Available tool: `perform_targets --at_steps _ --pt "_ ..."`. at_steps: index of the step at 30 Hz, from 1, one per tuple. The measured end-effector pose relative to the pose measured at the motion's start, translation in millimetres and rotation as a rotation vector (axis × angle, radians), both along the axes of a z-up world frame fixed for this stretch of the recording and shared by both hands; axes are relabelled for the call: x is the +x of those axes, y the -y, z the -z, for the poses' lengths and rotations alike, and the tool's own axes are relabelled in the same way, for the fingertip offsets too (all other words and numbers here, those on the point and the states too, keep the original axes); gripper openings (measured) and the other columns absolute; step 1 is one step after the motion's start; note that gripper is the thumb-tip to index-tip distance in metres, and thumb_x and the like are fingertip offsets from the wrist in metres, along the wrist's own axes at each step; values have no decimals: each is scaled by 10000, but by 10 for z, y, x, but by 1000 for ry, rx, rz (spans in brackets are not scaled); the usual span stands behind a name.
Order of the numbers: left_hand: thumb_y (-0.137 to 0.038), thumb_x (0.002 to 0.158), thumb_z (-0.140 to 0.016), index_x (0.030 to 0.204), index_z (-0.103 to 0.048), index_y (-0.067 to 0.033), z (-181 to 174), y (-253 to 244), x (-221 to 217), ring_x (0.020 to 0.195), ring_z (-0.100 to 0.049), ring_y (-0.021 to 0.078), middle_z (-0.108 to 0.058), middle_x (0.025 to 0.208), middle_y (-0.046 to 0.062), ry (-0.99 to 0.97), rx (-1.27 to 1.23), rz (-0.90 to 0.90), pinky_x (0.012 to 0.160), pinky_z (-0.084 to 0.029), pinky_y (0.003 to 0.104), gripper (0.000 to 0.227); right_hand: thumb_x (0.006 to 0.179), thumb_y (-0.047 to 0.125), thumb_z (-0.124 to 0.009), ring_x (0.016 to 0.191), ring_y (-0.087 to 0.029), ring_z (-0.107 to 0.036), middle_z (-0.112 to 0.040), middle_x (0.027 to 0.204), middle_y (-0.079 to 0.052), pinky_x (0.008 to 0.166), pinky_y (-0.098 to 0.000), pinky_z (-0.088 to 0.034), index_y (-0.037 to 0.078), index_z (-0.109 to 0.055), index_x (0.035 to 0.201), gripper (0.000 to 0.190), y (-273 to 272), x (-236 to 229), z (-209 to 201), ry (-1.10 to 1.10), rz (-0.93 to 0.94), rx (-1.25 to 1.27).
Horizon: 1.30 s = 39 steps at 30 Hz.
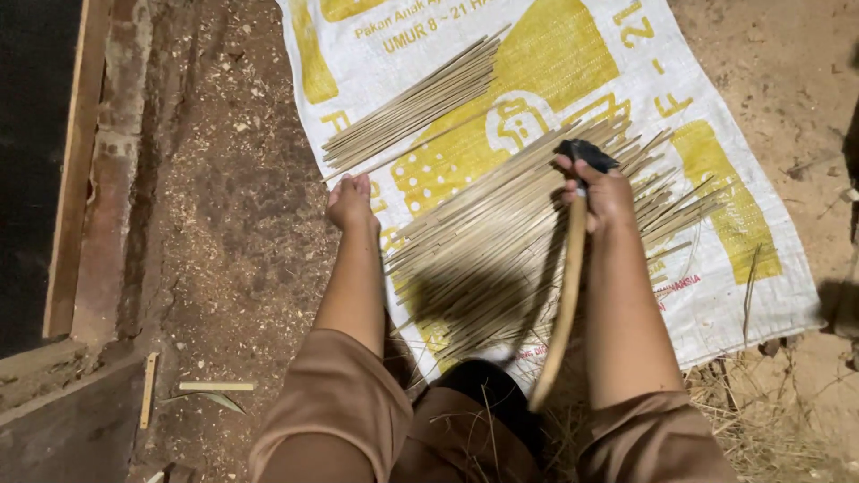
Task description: Stripping thin wooden sticks using a small knife while sitting on the floor
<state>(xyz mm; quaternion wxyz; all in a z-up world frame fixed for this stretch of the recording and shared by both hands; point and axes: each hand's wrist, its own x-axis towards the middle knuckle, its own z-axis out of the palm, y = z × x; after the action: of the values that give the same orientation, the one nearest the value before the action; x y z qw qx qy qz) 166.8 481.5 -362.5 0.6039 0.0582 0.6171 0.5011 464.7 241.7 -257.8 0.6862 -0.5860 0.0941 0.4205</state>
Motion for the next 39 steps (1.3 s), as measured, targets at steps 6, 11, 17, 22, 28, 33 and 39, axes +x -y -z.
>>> perform_targets --at_steps 6,11,17,22,28,33,39 --pt "-152 939 -712 1089 -665 69 -199 -48 -36 891 -767 353 -707 955 309 23 58 -79 882 -663 380 271 973 39 -671 542 -104 -602 -756 1158 -171 437 -203 -522 63 -517 1237 306 542 28 0 -66 52 38" --pt "-158 897 -777 980 -666 10 3 264 85 852 -723 238 -669 904 212 -161 187 54 801 -619 271 218 980 74 -642 500 -22 -526 -673 1359 -205 419 -152 -453 93 -565 1177 212 1385 -381 -129 -139 36 153" --pt "-96 817 -796 1075 -736 -52 -452 1691 272 955 -667 178 -715 1010 114 -733 808 1050 806 -542 232 268 1002 93 -581 487 0 -461 -620 1436 -202 418 -108 -373 107 -582 1135 134 2566 -1059 -413 -184 114 144" --pt "-298 823 -793 1193 -696 -163 -312 2126 296 1047 -634 276 -624 1069 52 -1154 1104 1420 897 -566 423 406 982 84 -598 468 -13 -447 -679 1333 -228 401 -132 -369 122 -637 1080 112 3296 -1547 -574 -167 212 173" --pt "-340 970 -593 992 -688 -187 -256 1920 425 954 -709 390 -679 917 113 -1052 778 1622 807 -604 535 181 975 58 -604 462 -38 -445 -719 1236 -261 401 -155 -369 77 -663 1071 114 3474 -1950 -1295 -85 257 239" --pt "-184 888 -648 1127 -707 -62 -47 1803 139 1047 -724 414 -699 1045 192 -1335 623 1940 852 -594 552 274 978 50 -589 451 -48 -436 -747 1173 -235 399 -168 -336 53 -661 1080 125 3518 -2143 -2001 17 240 257" --pt "-179 863 -614 933 -693 -66 -1231 2155 -464 1015 -713 402 -705 933 175 -1289 687 1740 882 -580 528 155 977 47 -585 448 -68 -458 -757 1126 -230 390 -196 -361 45 -663 1106 150 4017 -2446 -2500 136 231 198"
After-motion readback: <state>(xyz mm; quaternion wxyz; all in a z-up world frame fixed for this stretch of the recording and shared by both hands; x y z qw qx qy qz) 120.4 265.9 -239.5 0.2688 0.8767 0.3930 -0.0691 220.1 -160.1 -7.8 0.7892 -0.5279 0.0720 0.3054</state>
